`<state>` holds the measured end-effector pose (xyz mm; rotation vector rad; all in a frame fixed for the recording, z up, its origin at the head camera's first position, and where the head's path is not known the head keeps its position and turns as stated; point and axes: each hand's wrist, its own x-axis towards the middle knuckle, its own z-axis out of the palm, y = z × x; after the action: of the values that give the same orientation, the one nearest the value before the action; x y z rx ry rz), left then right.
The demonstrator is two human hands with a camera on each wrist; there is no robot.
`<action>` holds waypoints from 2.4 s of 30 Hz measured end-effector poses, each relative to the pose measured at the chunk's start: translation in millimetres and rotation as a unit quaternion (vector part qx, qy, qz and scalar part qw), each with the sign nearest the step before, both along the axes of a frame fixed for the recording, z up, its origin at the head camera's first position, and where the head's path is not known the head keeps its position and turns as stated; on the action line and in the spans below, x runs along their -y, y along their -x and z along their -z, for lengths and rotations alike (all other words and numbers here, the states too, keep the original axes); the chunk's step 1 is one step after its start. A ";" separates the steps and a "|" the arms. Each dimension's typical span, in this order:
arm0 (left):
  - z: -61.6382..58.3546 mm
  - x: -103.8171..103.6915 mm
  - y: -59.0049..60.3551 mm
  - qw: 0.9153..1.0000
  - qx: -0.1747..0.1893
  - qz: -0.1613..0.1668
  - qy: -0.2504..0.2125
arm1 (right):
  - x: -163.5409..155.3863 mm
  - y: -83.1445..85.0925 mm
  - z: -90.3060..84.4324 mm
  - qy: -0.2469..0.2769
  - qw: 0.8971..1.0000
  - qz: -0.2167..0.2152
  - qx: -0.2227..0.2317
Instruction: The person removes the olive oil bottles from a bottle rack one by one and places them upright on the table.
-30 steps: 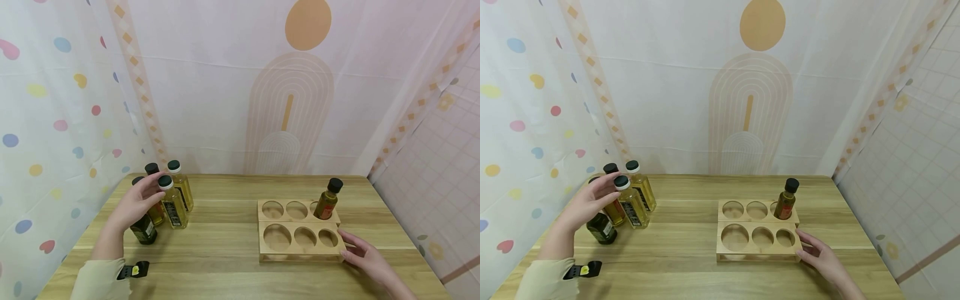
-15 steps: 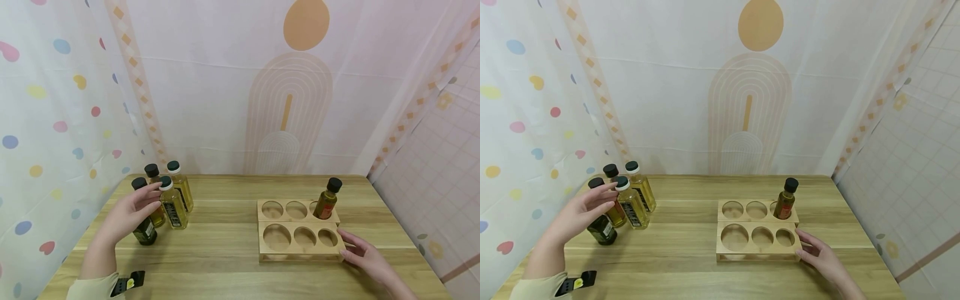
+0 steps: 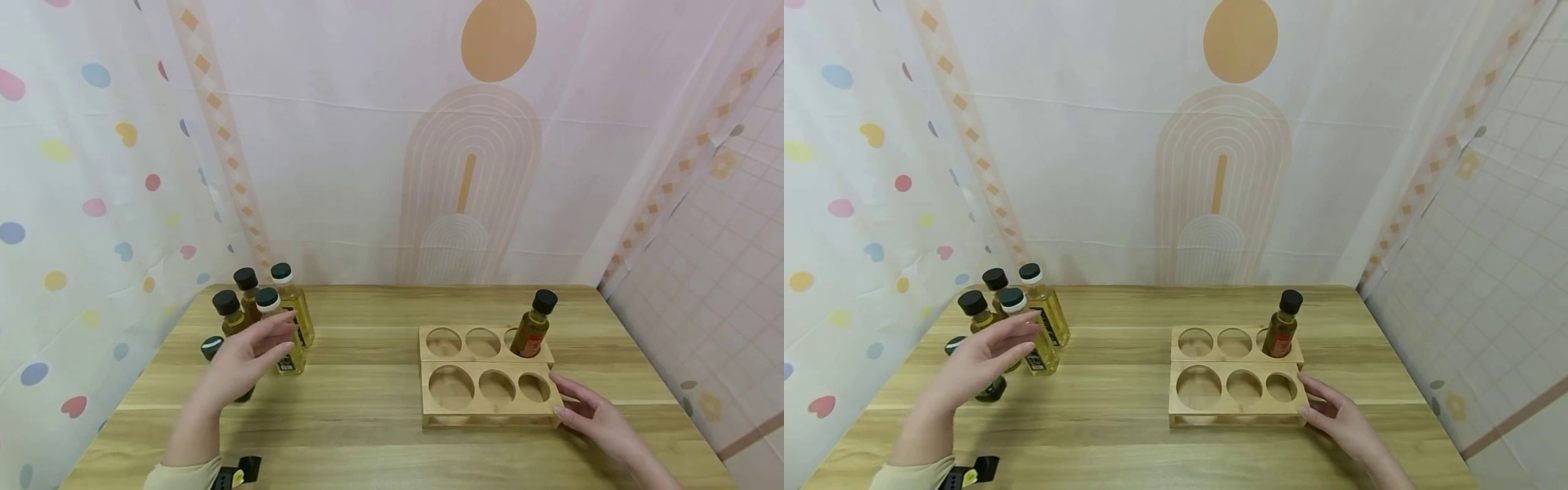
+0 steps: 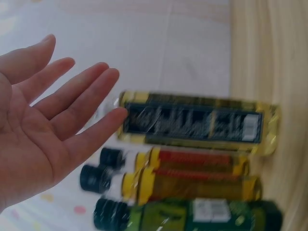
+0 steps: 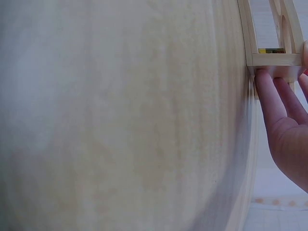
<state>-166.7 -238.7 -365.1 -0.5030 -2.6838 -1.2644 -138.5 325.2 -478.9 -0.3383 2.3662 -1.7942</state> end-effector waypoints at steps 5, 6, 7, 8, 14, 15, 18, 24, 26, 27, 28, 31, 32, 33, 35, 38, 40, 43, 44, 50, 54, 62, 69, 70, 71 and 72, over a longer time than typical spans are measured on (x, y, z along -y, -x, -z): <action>13.3 -20.6 7.1 1.000 -0.003 0.009 -0.012 | -0.1 0.3 0.6 -0.001 1.000 -0.002 -0.004; 16.0 -24.9 8.8 1.000 -0.003 0.012 -0.018 | 0.0 0.3 0.8 -0.001 1.000 -0.002 -0.005; 18.7 -29.3 10.3 1.000 -0.002 0.015 -0.020 | 0.1 0.3 0.9 -0.002 1.000 0.000 -0.006; 21.2 -34.0 11.7 1.000 -0.001 0.019 -0.024 | 0.3 0.3 1.0 -0.002 1.000 0.001 -0.007; 32.6 -64.5 19.8 0.997 0.008 0.055 -0.050 | 0.0 0.3 0.3 -0.005 1.000 0.004 0.000; 34.0 -69.8 21.1 0.997 0.008 0.062 -0.054 | -0.1 0.4 0.1 -0.005 1.000 0.004 0.002; 38.4 -85.8 24.7 0.995 0.011 0.075 -0.064 | -0.3 0.5 -0.2 -0.007 1.000 0.003 0.005; 46.6 -117.9 29.4 0.990 0.001 0.109 -0.086 | -0.5 1.1 -0.6 -0.008 1.000 0.003 0.006; 48.3 -128.7 30.0 0.989 0.005 0.117 -0.093 | -0.4 1.1 -0.5 -0.009 1.000 0.005 0.003; 49.1 -134.1 30.6 0.988 0.006 0.123 -0.097 | -0.4 1.0 -0.5 -0.008 1.000 0.006 0.001; 49.4 -139.5 30.8 0.987 0.010 0.125 -0.100 | -0.4 0.9 -0.3 -0.008 1.000 0.006 -0.001; 50.5 -156.1 32.8 0.984 0.016 0.138 -0.108 | -0.9 0.5 0.8 -0.002 1.000 0.003 -0.006; 50.6 -161.6 33.4 0.983 0.018 0.143 -0.110 | -1.1 0.4 1.1 0.001 1.000 0.000 -0.007; 50.5 -167.0 34.0 0.983 0.019 0.146 -0.108 | -1.4 0.5 1.5 0.003 1.000 -0.002 -0.007; 49.5 -177.5 34.8 0.982 0.021 0.154 -0.110 | -1.7 0.5 1.5 0.006 1.000 -0.004 -0.004; 48.0 -192.7 35.9 0.980 0.026 0.165 -0.105 | -1.0 0.9 0.3 0.001 1.000 -0.001 0.005; 47.5 -202.5 36.9 0.979 0.026 0.171 -0.105 | -0.3 1.2 -0.4 -0.004 1.000 0.003 0.010; 48.1 -217.0 39.4 0.980 0.021 0.171 -0.095 | 0.3 1.4 -0.3 -0.009 1.000 0.003 0.009; 48.1 -221.8 40.2 0.981 0.020 0.170 -0.092 | 0.3 1.5 0.2 -0.009 1.000 0.004 0.007; 44.6 -248.4 43.5 0.983 0.017 0.168 -0.076 | 0.3 1.9 1.3 -0.010 1.000 0.010 -0.004; 41.4 -263.0 44.1 0.984 0.007 0.169 -0.057 | 0.5 1.9 1.2 -0.013 1.000 0.008 -0.007; 34.9 -287.0 46.7 0.988 -0.003 0.150 -0.037 | -0.6 2.0 2.6 -0.012 1.000 -0.001 -0.004; 32.2 -309.1 53.1 0.988 0.015 0.139 -0.067 | -1.4 1.7 2.5 -0.013 1.000 0.002 -0.013; 31.5 -312.5 54.1 0.988 0.020 0.137 -0.071 | -1.5 1.6 2.5 -0.012 1.000 0.002 -0.012; 31.1 -315.9 55.2 0.988 0.024 0.135 -0.075 | -1.5 1.4 2.3 -0.012 1.000 0.003 -0.011; 30.9 -319.2 56.4 0.987 0.027 0.134 -0.082 | -1.6 1.3 2.3 -0.011 1.000 0.003 -0.010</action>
<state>-223.1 80.6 -396.1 -0.8400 -2.5885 -1.5729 -139.8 326.8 -481.2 -0.3471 2.4013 -1.7728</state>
